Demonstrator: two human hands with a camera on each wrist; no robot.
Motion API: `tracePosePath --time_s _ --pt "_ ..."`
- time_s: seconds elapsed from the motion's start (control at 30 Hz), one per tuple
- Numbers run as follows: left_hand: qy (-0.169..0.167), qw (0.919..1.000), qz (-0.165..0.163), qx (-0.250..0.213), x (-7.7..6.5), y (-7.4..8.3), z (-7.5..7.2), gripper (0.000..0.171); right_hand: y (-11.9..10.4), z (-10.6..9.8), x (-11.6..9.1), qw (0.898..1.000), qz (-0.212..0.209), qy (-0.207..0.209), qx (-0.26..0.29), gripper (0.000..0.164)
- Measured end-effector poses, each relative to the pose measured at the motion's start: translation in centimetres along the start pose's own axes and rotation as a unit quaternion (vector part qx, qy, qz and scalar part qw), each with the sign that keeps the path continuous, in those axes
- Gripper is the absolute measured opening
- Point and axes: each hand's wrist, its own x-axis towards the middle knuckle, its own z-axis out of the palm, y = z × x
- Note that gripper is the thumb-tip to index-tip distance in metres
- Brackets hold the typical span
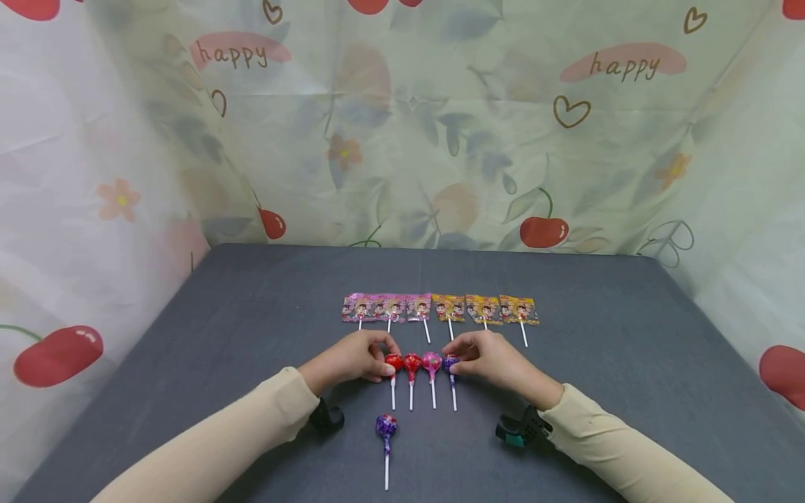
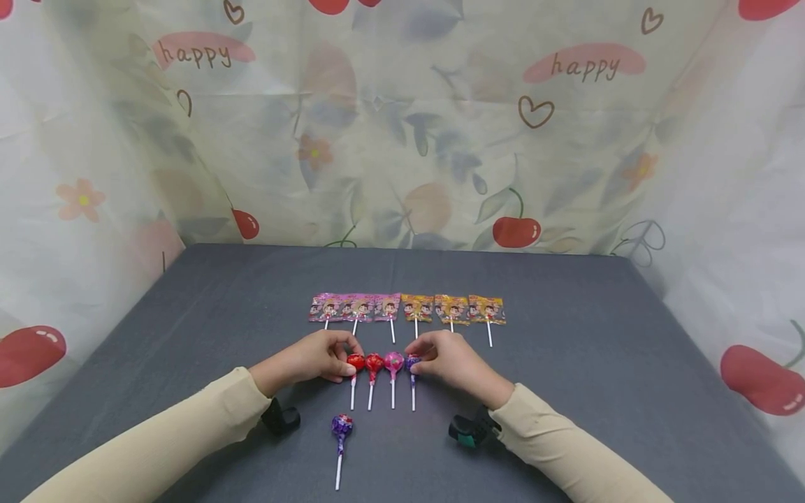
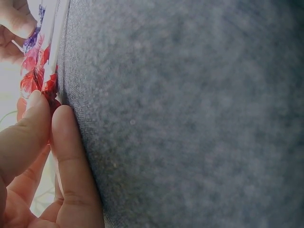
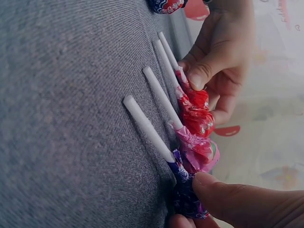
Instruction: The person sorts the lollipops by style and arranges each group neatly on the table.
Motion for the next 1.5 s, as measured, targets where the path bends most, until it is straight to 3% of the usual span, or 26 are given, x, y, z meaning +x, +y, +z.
tracePosePath --time_s 1.03,1.5 --pt "-0.005 1.0 -0.005 -0.004 -0.1 0.1 -0.1 0.015 0.0 0.0 0.0 1.0 0.0 -0.008 0.01 0.024" --pt "-0.002 1.0 0.001 -0.003 -0.1 0.1 0.0 0.015 -1.0 -0.9 -0.9 0.998 -0.043 -0.022 0.037 0.039"
